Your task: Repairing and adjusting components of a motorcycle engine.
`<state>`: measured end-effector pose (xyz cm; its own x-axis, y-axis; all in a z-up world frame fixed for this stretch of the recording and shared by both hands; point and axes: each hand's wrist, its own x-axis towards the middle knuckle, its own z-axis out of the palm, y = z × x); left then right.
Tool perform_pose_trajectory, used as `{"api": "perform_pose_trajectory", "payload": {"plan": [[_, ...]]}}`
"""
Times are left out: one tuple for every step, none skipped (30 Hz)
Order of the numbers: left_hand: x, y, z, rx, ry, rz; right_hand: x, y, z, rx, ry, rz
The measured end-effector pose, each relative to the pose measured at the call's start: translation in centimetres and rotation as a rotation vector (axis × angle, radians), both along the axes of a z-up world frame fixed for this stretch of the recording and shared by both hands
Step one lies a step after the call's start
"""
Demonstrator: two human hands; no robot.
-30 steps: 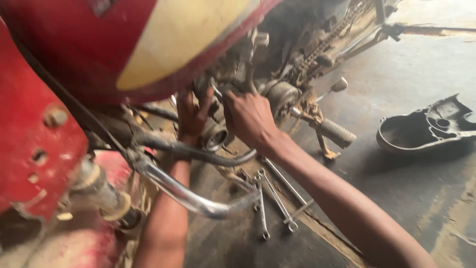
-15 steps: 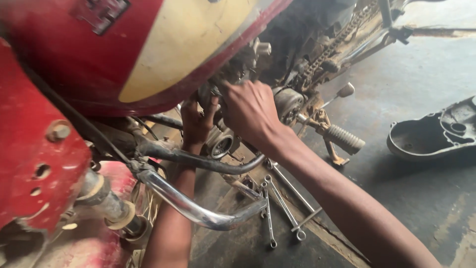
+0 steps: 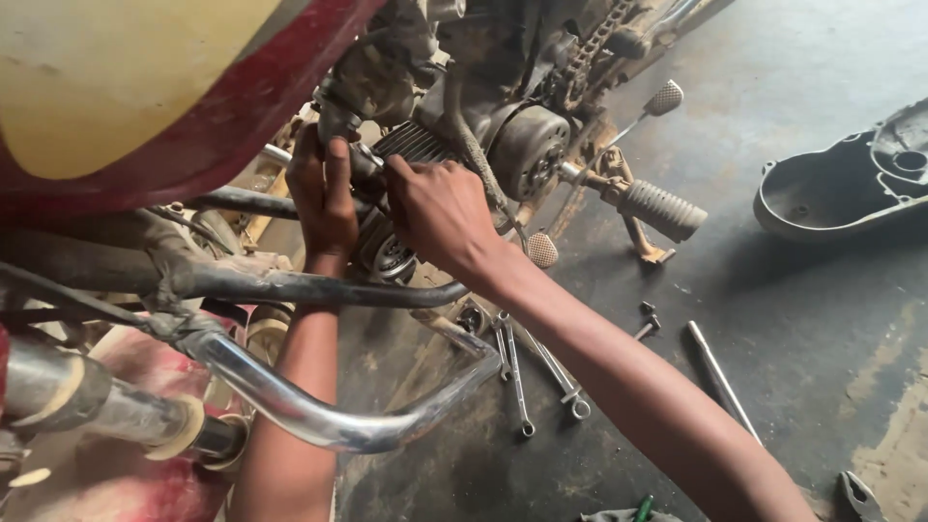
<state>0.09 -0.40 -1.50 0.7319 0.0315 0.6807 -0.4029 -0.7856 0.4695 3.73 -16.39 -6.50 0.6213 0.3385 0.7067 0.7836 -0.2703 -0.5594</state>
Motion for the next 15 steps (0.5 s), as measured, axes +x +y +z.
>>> {"api": "perform_pose_trajectory", "payload": {"plan": [[0.0,0.0,0.0,0.001,0.002,0.0,-0.1,-0.3,0.3,0.001,0.002,0.0],[-0.1,-0.1,-0.2,0.005,-0.005,0.0,-0.4,-0.8,0.4,0.066,-0.033,-0.026],[-0.2,-0.2,-0.4,0.009,-0.011,-0.001,-0.7,-1.2,0.5,0.13,-0.069,-0.052],[-0.1,-0.1,-0.6,0.002,-0.009,-0.002,-0.7,-1.7,1.3,0.123,-0.066,-0.053],[0.0,-0.1,-0.7,-0.002,-0.034,-0.049,-0.7,-2.2,2.1,0.122,-0.069,-0.058],[0.1,-0.1,-0.6,-0.002,-0.06,-0.098,-0.7,-2.7,3.1,0.124,-0.072,-0.064],[0.1,0.2,-0.8,-0.005,-0.058,-0.1,-0.5,-2.8,3.6,0.121,-0.07,-0.066],[0.3,0.5,-1.0,0.006,-0.052,-0.075,-0.3,-2.9,4.1,0.041,-0.034,-0.059],[0.6,0.7,-1.3,0.017,-0.046,-0.049,0.0,-3.1,4.6,-0.039,0.003,-0.051],[0.7,0.6,-1.3,0.016,-0.046,-0.057,0.5,-3.0,4.7,-0.04,0.003,-0.059],[0.8,0.5,-1.3,-0.005,-0.043,-0.075,1.0,-2.9,4.8,-0.088,-0.012,-0.049],[0.8,0.5,-1.2,-0.024,-0.04,-0.09,1.5,-2.7,4.9,-0.134,-0.028,-0.035],[1.1,0.5,-1.3,-0.023,-0.041,-0.094,2.0,-2.5,5.1,-0.134,-0.028,-0.04],[1.0,0.7,-1.4,-0.005,-0.035,-0.086,2.4,-2.0,5.2,-0.121,-0.066,-0.035],[0.9,1.0,-1.5,0.014,-0.029,-0.078,2.7,-1.6,5.2,-0.107,-0.104,-0.03]]}}
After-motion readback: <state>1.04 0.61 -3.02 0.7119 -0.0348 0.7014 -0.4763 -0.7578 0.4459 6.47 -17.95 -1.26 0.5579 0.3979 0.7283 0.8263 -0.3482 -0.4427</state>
